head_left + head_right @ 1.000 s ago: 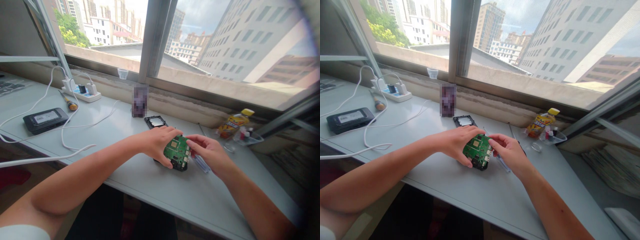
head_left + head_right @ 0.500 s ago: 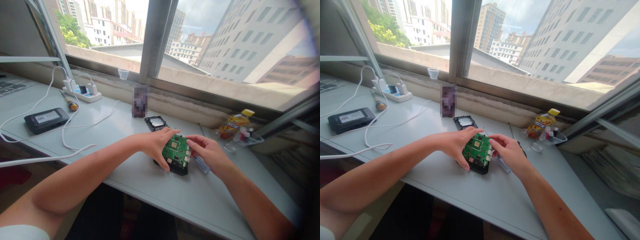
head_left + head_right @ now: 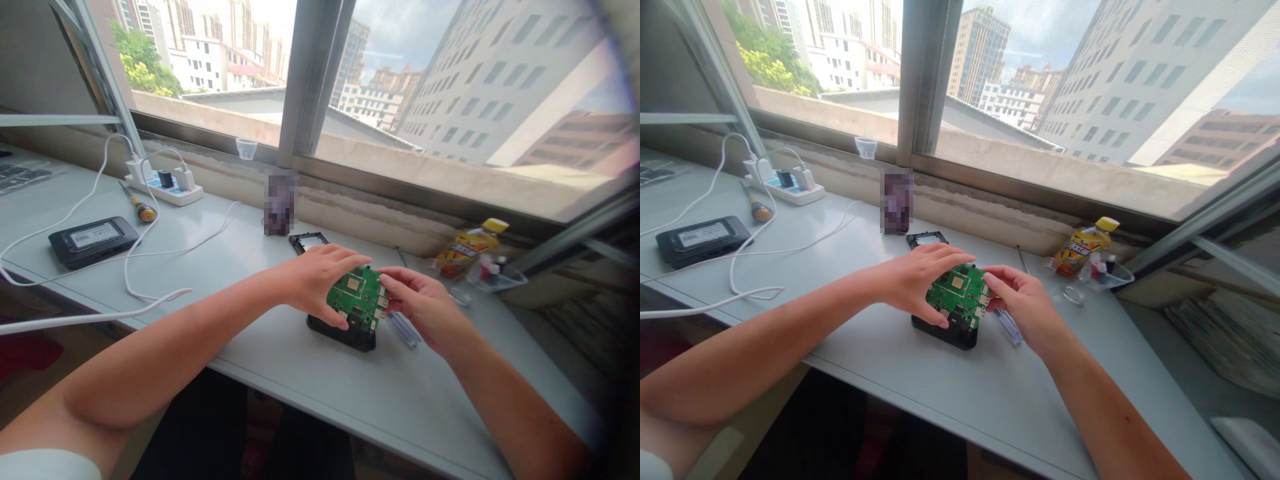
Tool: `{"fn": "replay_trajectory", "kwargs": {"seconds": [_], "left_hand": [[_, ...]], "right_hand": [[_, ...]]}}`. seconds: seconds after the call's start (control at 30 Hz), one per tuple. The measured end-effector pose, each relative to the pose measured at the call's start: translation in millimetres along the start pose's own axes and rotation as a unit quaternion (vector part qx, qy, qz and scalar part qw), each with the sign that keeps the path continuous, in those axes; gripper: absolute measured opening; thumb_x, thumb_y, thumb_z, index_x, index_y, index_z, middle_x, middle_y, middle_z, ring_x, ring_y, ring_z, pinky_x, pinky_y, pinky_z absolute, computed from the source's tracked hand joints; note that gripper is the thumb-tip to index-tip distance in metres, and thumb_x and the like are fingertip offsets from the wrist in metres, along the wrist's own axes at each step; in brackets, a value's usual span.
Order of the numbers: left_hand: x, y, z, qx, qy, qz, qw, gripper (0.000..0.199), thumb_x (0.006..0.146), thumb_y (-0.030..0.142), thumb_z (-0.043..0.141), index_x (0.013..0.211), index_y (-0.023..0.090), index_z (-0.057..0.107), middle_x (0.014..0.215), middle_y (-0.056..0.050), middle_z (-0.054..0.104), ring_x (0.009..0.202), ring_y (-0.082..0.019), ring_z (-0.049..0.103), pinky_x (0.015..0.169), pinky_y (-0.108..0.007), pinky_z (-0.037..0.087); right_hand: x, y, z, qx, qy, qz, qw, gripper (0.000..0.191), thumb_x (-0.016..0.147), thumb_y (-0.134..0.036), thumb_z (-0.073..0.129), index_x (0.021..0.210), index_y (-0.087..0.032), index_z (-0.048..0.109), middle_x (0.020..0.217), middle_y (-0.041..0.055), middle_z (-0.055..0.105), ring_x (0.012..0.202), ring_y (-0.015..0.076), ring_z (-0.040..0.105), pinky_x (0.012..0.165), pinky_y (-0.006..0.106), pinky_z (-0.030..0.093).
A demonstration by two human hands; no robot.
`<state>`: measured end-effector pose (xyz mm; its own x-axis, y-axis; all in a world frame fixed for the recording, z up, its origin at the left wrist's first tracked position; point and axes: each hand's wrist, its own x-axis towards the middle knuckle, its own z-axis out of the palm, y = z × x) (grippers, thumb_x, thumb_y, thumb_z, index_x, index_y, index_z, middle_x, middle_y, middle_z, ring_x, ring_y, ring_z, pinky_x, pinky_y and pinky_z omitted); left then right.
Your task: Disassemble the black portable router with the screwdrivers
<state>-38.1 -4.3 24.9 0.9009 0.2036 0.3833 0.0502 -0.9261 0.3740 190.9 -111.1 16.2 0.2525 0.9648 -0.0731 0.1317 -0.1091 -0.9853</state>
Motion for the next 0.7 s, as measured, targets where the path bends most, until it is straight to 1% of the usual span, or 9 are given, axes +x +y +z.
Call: {"fn": "replay_trajectory", "kwargs": {"seconds": [0.07,0.17,0.3,0.47,0.57,0.7], "left_hand": [[1,0,0.5,0.011,-0.006,0.005,1.0,0.103,0.068,0.057,0.079,0.153,0.021,0.034,0.151,-0.016,0.048,0.14,-0.034,0.041,0.118,-0.051,0.03],[1,1,1.9,0.021,-0.01,0.014,1.0,0.102,0.068,0.055,0.078,0.153,0.019,0.034,0.152,-0.017,0.047,0.139,-0.034,0.043,0.117,-0.051,0.031],[2,3,3.5,0.024,-0.003,0.027,0.999,0.098,0.07,0.053,0.075,0.152,0.019,0.033,0.153,-0.016,0.047,0.138,-0.034,0.044,0.116,-0.049,0.032],[1,5,2.9,0.054,0.009,0.027,0.998,0.093,0.071,0.048,0.073,0.15,0.018,0.035,0.146,-0.016,0.051,0.129,-0.034,0.051,0.111,-0.048,0.038],[0,7,-2.4,0.074,-0.004,0.002,0.997,0.094,0.07,0.046,0.071,0.15,0.016,0.033,0.142,-0.016,0.052,0.123,-0.033,0.053,0.107,-0.047,0.041],[-3,10,-17.3,0.106,-0.045,-0.061,0.992,0.099,0.069,0.044,0.069,0.154,0.016,0.027,0.137,-0.016,0.051,0.118,-0.032,0.056,0.101,-0.045,0.045]], "right_hand": [[-1,-1,1,0.01,-0.006,0.004,1.0,0.045,0.074,-0.049,0.087,0.104,-0.018,0.074,0.089,0.0064,0.071,0.07,0.0141,0.064,0.059,0.023,0.056],[-3,-2,3,0.025,-0.013,0.008,1.0,0.044,0.074,-0.049,0.087,0.104,-0.018,0.074,0.088,0.0066,0.071,0.07,0.0149,0.065,0.059,0.024,0.057],[-4,-4,4,0.039,-0.013,0.013,0.999,0.044,0.072,-0.048,0.088,0.102,-0.019,0.074,0.086,0.006,0.071,0.069,0.0136,0.064,0.059,0.023,0.057],[-3,-4,5,0.042,-0.02,0.025,0.999,0.048,0.069,-0.05,0.09,0.102,-0.019,0.073,0.083,0.0051,0.07,0.068,0.0128,0.064,0.057,0.021,0.056],[-3,-4,4,0.034,-0.022,0.03,0.999,0.049,0.069,-0.05,0.09,0.103,-0.019,0.073,0.087,0.0052,0.07,0.068,0.0121,0.064,0.056,0.02,0.055],[-2,-4,2,0.013,-0.019,0.031,0.999,0.051,0.071,-0.052,0.088,0.106,-0.018,0.072,0.1,0.0081,0.071,0.073,0.0131,0.066,0.057,0.02,0.056]]}}
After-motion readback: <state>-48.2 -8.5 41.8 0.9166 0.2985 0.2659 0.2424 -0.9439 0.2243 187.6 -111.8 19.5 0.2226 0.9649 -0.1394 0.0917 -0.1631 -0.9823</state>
